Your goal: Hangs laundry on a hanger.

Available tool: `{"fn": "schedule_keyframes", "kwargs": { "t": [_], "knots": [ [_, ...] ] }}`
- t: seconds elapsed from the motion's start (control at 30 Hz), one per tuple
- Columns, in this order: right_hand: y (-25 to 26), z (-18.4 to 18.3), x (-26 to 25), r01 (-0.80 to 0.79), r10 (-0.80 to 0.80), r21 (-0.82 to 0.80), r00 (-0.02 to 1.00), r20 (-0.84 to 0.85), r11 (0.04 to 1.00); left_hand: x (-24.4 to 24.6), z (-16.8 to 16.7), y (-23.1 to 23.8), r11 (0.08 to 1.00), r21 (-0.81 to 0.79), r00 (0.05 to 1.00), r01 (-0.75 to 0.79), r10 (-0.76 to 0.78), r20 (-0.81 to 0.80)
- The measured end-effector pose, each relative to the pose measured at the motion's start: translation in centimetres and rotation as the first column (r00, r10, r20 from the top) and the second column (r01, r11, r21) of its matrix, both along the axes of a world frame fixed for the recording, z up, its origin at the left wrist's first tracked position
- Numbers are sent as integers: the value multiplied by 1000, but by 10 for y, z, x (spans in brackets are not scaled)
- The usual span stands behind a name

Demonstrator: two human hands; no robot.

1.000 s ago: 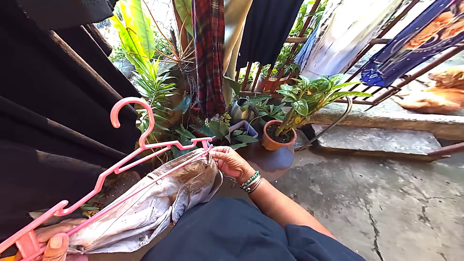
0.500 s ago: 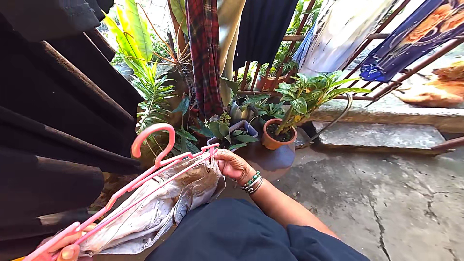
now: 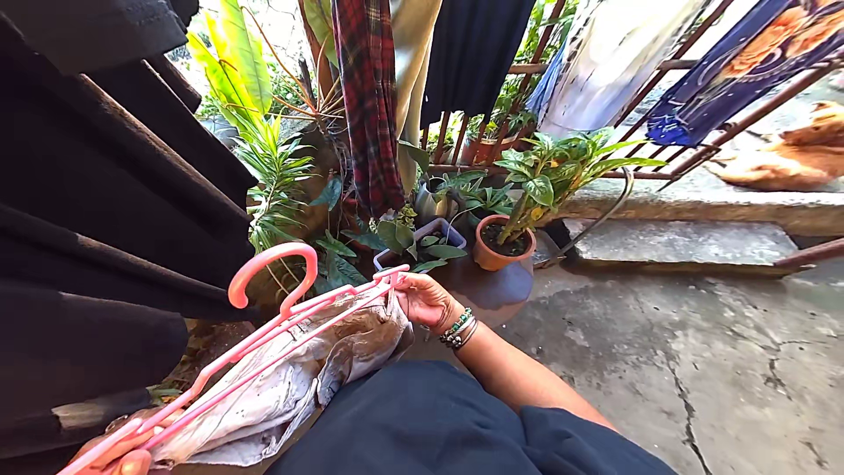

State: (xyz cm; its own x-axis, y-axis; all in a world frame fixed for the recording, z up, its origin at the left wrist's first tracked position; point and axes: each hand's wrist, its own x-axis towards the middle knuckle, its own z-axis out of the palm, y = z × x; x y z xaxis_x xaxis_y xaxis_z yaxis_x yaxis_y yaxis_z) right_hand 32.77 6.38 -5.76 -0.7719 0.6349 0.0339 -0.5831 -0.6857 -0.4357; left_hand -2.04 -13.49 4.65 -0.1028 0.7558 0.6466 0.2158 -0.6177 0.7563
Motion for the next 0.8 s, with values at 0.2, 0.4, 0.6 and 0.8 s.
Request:
{"fn": "schedule_keyframes", "kwargs": {
  "t": [0.2,0.4,0.6,0.8],
  "knots": [
    [0,11,3,-35,35,97,999,8,995,-2,-5,10,999,15,999,-36,36,5],
    [-12,29,3,103,-97,146,994,-42,984,8,-17,20,992,-19,975,-122,123,183],
    [-21,46,20,135,-167,359,984,59,923,26,-31,32,996,-90,845,-16,62,531],
    [-2,107,73,-23,-574,966,800,174,259,38,-12,54,986,-65,817,150,-87,570]
  ]
}}
